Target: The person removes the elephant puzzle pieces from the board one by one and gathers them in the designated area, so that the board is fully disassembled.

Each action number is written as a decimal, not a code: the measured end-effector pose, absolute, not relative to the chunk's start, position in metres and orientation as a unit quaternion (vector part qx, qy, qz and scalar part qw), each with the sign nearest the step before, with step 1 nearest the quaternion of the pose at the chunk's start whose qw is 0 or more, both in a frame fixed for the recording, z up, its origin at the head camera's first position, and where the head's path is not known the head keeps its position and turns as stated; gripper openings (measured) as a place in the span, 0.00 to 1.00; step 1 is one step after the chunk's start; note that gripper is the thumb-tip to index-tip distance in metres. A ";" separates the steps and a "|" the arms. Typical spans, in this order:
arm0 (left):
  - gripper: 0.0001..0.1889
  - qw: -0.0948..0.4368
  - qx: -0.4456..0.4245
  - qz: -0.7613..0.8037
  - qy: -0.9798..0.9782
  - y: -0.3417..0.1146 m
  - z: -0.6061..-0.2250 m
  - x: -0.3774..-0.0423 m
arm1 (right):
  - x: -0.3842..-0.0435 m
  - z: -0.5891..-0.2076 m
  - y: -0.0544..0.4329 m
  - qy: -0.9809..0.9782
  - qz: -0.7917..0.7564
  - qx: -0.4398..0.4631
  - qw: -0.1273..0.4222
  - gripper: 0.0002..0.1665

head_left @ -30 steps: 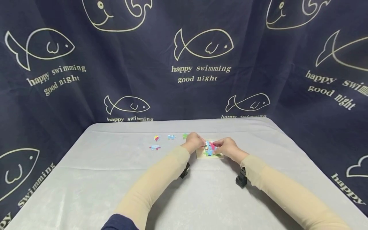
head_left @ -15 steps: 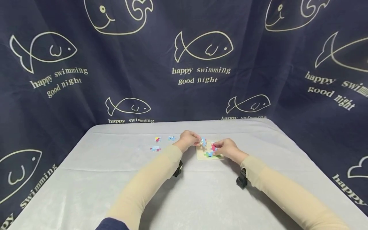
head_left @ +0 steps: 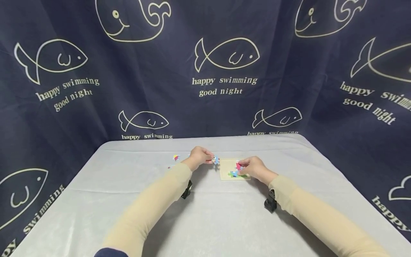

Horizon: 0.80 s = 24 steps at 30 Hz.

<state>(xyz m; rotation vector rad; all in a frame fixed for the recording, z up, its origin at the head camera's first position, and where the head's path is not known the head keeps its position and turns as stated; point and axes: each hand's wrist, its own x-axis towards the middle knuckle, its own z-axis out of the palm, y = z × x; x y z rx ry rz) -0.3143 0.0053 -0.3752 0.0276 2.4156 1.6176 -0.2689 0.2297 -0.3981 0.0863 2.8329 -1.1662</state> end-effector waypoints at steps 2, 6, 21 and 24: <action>0.07 0.116 0.010 0.551 0.826 -0.001 -0.376 -0.315 | -0.268 -0.398 0.229 0.923 -0.382 0.026 0.040 0.32; 0.07 0.112 0.010 0.554 0.825 -0.015 -0.376 -0.315 | -0.267 -0.399 0.230 0.924 -0.379 0.018 0.042 0.32; 0.07 0.085 -0.011 0.547 0.832 -0.056 -0.377 -0.313 | -0.272 -0.395 0.227 0.933 -0.356 0.019 0.050 0.32; 0.06 0.083 -0.017 0.535 0.841 -0.061 -0.377 -0.313 | -0.273 -0.394 0.227 0.932 -0.359 0.017 0.050 0.32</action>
